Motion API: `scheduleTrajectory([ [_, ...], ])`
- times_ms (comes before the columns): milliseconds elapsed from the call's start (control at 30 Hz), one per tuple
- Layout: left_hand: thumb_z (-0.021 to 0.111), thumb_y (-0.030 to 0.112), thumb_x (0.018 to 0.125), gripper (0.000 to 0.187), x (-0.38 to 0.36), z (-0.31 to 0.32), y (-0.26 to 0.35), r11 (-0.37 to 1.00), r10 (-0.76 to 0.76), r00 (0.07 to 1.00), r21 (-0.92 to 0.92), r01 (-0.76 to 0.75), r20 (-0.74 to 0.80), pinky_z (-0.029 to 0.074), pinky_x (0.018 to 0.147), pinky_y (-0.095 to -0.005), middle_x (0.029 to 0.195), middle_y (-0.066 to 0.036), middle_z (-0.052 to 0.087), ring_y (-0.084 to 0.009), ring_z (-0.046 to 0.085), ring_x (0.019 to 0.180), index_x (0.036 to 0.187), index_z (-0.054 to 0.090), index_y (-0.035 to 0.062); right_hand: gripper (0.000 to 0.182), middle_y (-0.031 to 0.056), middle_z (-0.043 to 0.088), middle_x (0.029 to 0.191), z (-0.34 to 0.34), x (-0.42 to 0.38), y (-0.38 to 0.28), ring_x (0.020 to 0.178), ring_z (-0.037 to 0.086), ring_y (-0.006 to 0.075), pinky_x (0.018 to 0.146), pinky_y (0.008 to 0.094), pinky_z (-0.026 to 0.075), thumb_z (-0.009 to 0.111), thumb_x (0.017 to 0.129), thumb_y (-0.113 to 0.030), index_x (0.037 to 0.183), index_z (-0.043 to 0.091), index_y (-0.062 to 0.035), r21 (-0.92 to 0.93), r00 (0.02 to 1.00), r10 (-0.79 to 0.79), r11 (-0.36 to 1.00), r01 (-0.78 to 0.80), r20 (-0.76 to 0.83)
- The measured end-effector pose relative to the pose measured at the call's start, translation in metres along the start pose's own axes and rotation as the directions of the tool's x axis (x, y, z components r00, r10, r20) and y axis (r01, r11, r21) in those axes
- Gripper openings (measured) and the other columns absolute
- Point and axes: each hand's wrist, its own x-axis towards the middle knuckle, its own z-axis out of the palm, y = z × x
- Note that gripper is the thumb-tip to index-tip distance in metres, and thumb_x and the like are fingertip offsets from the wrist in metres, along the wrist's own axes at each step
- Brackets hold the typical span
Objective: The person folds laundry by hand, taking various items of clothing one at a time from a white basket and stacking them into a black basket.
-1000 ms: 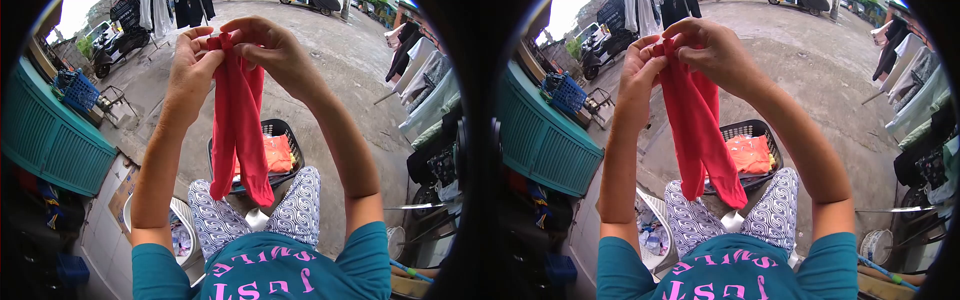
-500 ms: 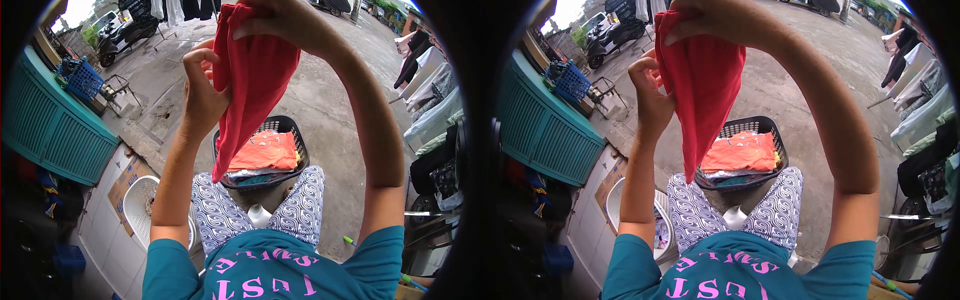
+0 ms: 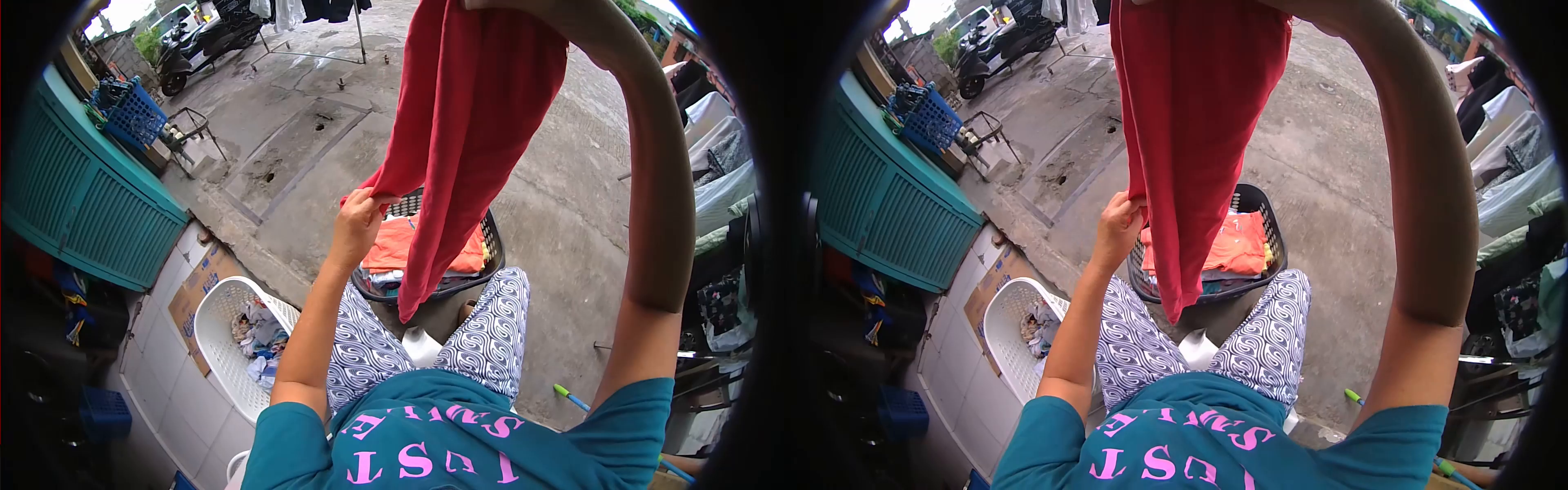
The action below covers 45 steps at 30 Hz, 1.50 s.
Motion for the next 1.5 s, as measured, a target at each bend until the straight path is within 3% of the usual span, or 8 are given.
scheduleTrajectory([
  [133, 0.051, -0.009, 0.070, 0.024, -0.020, 0.000, 0.000, 0.922, -0.258, 0.948, -0.246, 0.300, 0.188, 0.045, 0.077, -0.0317, 0.099, -0.010, 0.057, -0.0270, 0.056, 0.090, 0.086, 0.062, 0.0053, 0.023, 0.0038, 0.063, 0.082, -0.001, 0.002, 0.000, 0.077, 0.057, 0.0113, 0.074, 0.0275, 0.045, 0.065, 0.078, -0.024, 0.090, 0.064, -0.0049, -0.109, 0.997, 0.070, 0.992, -0.072, -0.017],
  [400, 0.053, 0.020, 0.077, 0.026, -0.062, 0.001, -0.001, 0.748, -0.189, 0.903, -0.540, 0.386, 0.385, 0.037, 0.087, -0.0334, 0.102, -0.013, 0.055, -0.0273, 0.050, 0.096, 0.087, 0.057, -0.0026, 0.024, 0.0041, 0.063, 0.084, -0.003, 0.017, 0.006, 0.080, 0.057, 0.0122, 0.075, 0.0278, 0.045, 0.063, 0.079, -0.024, 0.093, 0.063, -0.0050, -0.158, 0.991, 0.128, 0.979, -0.132, -0.035],
  [633, 0.061, 0.002, 0.070, 0.024, -0.085, -0.002, -0.003, 0.818, -0.183, 0.898, -0.445, 0.365, 0.401, 0.042, 0.076, -0.0291, 0.090, -0.007, 0.055, -0.0167, 0.053, 0.085, 0.092, 0.055, -0.0021, 0.027, 0.0039, 0.062, 0.085, -0.020, -0.002, 0.025, 0.079, 0.056, 0.0132, 0.073, 0.0287, 0.045, 0.064, 0.078, -0.027, 0.094, 0.062, -0.0050, 0.041, 0.955, 0.297, 0.954, -0.296, -0.008],
  [733, 0.053, -0.006, 0.077, 0.021, -0.091, -0.005, -0.033, 0.440, -0.487, 0.761, -0.633, 0.637, 0.428, 0.040, 0.072, -0.0195, 0.081, 0.001, 0.052, -0.0055, 0.048, 0.077, 0.096, 0.052, 0.0029, 0.027, 0.0035, 0.059, 0.093, -0.034, -0.043, 0.110, 0.090, 0.055, 0.0122, 0.080, 0.0280, 0.044, 0.061, 0.078, -0.016, 0.104, 0.059, -0.0119, 0.025, 0.876, 0.482, 0.876, -0.482, 0.021],
  [967, 0.056, -0.004, 0.067, 0.026, -0.036, -0.019, -0.103, 0.898, -0.436, 0.883, 0.021, 0.439, 0.177, 0.046, 0.068, -0.0294, 0.084, -0.006, 0.056, -0.0187, 0.057, 0.075, 0.091, 0.052, 0.0055, 0.022, 0.0060, 0.059, 0.085, 0.035, -0.148, 0.221, 0.079, 0.056, 0.0126, 0.069, 0.0278, 0.046, 0.054, 0.075, -0.002, 0.096, 0.051, -0.0056, -0.300, 0.869, 0.493, 0.823, -0.482, -0.043],
  [1233, 0.055, -0.001, 0.063, 0.025, -0.087, 0.061, -0.110, 0.892, -0.210, 0.928, 0.450, 0.053, 0.307, 0.043, 0.071, -0.0380, 0.087, -0.008, 0.052, -0.0270, 0.052, 0.087, 0.087, 0.054, 0.0078, 0.022, 0.0056, 0.053, 0.101, 0.157, -0.327, 0.306, 0.078, 0.055, 0.0119, 0.061, 0.0242, 0.048, 0.044, 0.073, 0.006, 0.091, 0.053, -0.0031, 0.217, 0.726, 0.655, 0.755, -0.618, -0.212],
  [1367, 0.056, -0.002, 0.064, 0.049, -0.179, 0.110, -0.126, 0.865, -0.490, 0.669, 0.407, 0.293, 0.559, 0.040, 0.087, -0.0439, 0.125, -0.017, 0.040, -0.0328, 0.040, 0.115, 0.111, 0.049, 0.0093, 0.014, 0.0055, 0.056, 0.094, 0.228, -0.409, 0.320, 0.080, 0.053, 0.0133, 0.071, 0.0264, 0.046, 0.057, 0.072, -0.004, 0.086, 0.055, -0.0021, 0.818, 0.124, 0.992, 0.046, -0.573, 0.032],
  [1500, 0.055, -0.002, 0.064, 0.049, -0.176, 0.116, -0.124, 0.825, -0.560, 0.663, 0.401, 0.397, 0.496, 0.037, 0.092, -0.0435, 0.126, -0.020, 0.038, -0.0356, 0.039, 0.116, 0.111, 0.048, 0.0058, 0.016, 0.0052, 0.056, 0.095, 0.268, -0.435, 0.338, 0.083, 0.054, 0.0124, 0.072, 0.0243, 0.045, 0.056, 0.074, -0.003, 0.090, 0.055, -0.0027, 0.739, 0.015, 0.992, 0.106, -0.665, -0.129],
])
